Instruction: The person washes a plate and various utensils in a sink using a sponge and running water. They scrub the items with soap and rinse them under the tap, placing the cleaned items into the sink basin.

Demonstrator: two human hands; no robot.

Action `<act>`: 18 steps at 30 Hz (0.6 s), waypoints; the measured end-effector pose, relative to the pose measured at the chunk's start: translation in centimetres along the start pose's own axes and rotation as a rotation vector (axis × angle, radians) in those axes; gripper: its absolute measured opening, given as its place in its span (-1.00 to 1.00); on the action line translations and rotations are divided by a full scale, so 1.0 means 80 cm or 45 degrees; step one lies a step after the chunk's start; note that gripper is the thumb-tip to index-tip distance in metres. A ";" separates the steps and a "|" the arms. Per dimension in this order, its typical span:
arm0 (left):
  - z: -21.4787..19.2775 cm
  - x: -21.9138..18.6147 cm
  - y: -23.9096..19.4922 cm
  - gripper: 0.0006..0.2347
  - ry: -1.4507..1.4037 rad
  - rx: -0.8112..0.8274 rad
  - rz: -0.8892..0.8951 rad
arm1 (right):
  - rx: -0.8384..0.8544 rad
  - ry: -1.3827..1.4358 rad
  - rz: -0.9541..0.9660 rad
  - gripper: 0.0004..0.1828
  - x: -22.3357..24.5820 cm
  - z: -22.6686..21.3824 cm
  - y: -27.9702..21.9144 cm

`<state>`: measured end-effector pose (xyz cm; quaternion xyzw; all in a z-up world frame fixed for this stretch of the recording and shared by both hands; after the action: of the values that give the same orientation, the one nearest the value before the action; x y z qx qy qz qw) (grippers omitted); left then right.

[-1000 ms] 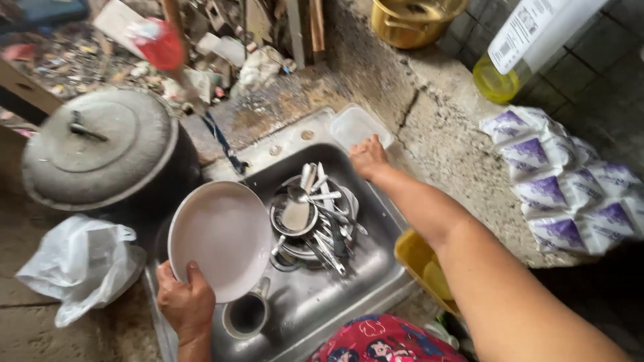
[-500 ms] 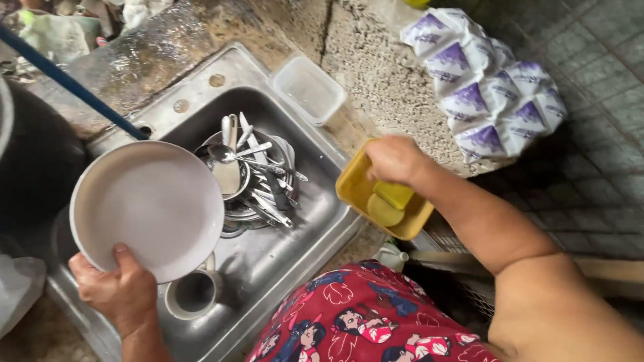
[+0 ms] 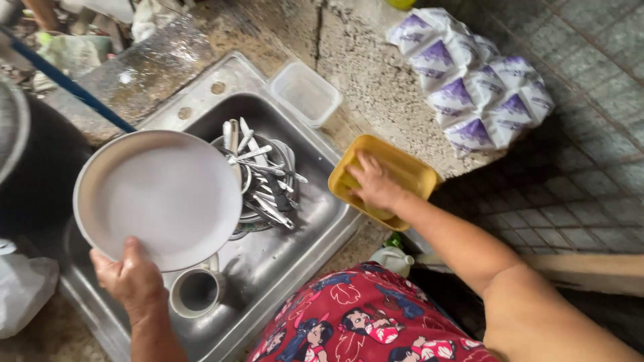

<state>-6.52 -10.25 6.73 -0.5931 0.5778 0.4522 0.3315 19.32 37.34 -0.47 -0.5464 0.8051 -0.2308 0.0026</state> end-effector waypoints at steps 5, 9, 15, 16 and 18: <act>0.010 0.110 0.008 -0.33 0.214 0.201 0.002 | 0.000 0.113 0.268 -0.17 -0.055 0.060 0.017; 0.057 0.070 -0.023 -0.67 -0.643 0.326 -0.427 | -0.573 -0.354 -0.200 -0.61 -0.090 0.070 0.052; 0.084 -0.043 -0.051 -0.51 -0.663 0.446 -0.267 | -0.398 0.859 -0.284 -0.70 0.127 -0.163 -0.004; 0.095 -0.050 -0.051 -0.51 -0.669 0.438 -0.249 | -0.412 0.857 -0.301 -0.70 0.159 -0.136 0.053; 0.119 -0.066 -0.058 -0.50 -0.690 0.475 -0.169 | -0.742 0.909 -0.732 -0.59 0.261 -0.110 0.121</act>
<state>-2.97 1.02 7.48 -0.4168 0.5014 0.4574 0.6047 0.12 25.08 8.96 -0.6104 0.6047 -0.1607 -0.4858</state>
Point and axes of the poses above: each hand's wrist, its own y-axis towards the middle knuckle, its own z-axis out of the palm, x = y × z, the point moved 10 cm from there along y, towards the middle knuckle, and after that the axes turned 3 degrees about -z, right-handed, at the moved point
